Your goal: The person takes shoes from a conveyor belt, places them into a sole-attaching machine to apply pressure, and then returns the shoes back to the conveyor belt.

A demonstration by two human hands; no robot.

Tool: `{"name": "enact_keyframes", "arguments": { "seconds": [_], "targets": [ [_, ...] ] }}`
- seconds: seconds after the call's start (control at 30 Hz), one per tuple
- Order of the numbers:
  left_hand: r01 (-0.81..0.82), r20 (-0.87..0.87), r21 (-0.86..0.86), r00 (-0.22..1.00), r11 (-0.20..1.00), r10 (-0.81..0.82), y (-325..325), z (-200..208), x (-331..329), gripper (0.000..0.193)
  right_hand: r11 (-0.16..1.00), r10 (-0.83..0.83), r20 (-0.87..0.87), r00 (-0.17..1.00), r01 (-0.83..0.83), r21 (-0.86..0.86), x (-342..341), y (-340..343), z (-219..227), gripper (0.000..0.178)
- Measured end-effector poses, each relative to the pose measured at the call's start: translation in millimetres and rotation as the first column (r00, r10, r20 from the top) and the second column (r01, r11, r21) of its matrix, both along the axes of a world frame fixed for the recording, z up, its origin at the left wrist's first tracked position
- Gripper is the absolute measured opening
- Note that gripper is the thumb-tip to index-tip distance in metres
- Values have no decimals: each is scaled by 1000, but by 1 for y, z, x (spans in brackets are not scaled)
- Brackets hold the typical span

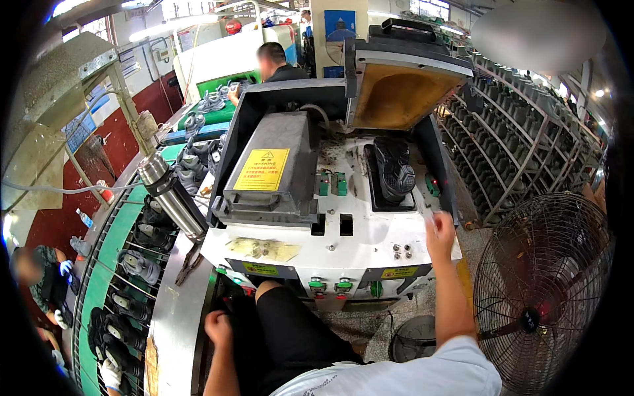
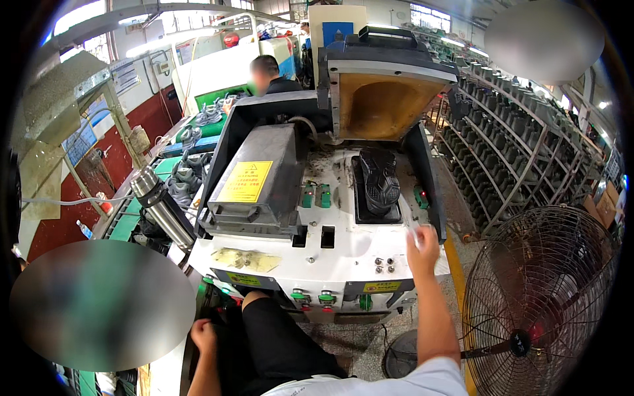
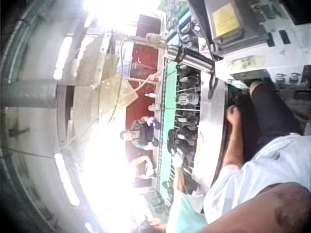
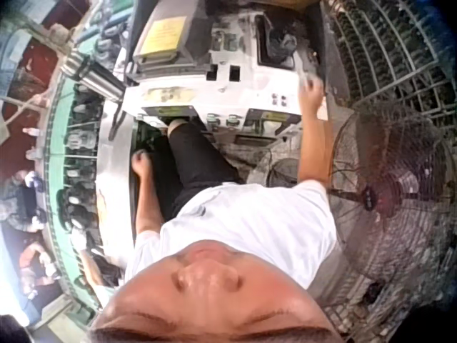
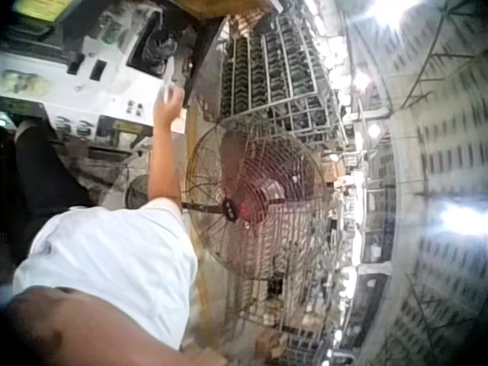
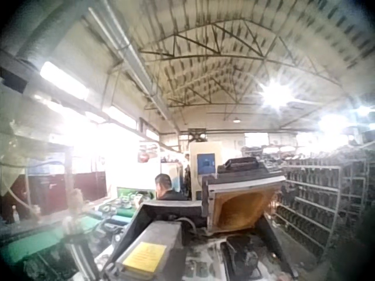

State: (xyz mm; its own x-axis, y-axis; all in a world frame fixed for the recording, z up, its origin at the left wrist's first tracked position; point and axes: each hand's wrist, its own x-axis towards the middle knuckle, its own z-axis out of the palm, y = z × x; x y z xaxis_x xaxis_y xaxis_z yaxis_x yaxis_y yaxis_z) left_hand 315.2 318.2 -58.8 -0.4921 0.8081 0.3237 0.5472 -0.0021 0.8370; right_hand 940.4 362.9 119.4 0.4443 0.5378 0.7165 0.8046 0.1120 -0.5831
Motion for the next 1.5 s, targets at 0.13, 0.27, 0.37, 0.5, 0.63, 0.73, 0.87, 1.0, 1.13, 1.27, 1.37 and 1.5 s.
{"name": "enact_keyframes", "arguments": {
  "seconds": [0.13, 0.27, 0.37, 0.5, 0.63, 0.73, 0.87, 1.0, 1.13, 1.27, 1.37, 1.5],
  "targets": [
    [641, 270, -136, 758, 755, -594, 25, 54, 184, 18, 974, -120, -625, 771, 212, 75, 0, -110, -91, 20],
    [882, 101, -281, 420, 379, -902, 37, 75, 297, 30, 897, -5, -985, -172, 435, -81, 5, -114, -96, 32],
    [854, 227, -321, 490, 410, -842, 60, 63, 324, 31, 981, 154, -946, -285, 157, 113, 26, -104, -94, 37],
    [896, -14, -293, 345, 333, -939, 41, 34, 287, 28, 999, 32, -998, 47, 20, 33, 4, -128, -123, 34],
    [877, 276, -122, 480, 465, -833, 12, 34, 196, 24, 963, -124, -963, 239, -206, -175, -63, -121, -191, 30],
    [613, 380, -307, 780, 728, -497, -18, 70, 106, 20, 799, 2, -892, 453, -537, -271, -171, -107, -157, 23],
    [61, 283, -219, 959, 974, 4, -68, 34, -26, 16, 655, 681, -287, 674, -736, -174, -266, -65, -127, 15],
    [-410, 278, -138, 858, 901, 433, -141, 20, -129, 14, 696, 715, 119, 689, -718, -26, -337, 33, -45, 16],
    [-669, 127, -115, 723, 734, 679, -203, 4, -180, 12, 923, 383, 413, 826, -356, -143, -349, 190, 21, 55],
    [-728, 182, -104, 656, 678, 732, -216, -22, -186, 11, 838, 77, 337, 938, 122, -531, -345, 299, 62, 80],
    [-666, 149, -158, 714, 729, 684, -178, -20, -182, 10, 799, 271, 22, 962, -212, -562, -189, 427, 56, 87],
    [-780, -119, -126, 625, 612, 772, -211, 9, -173, 8, 545, 307, -196, 931, -341, -766, -339, 406, 24, 89]
  ]
}}
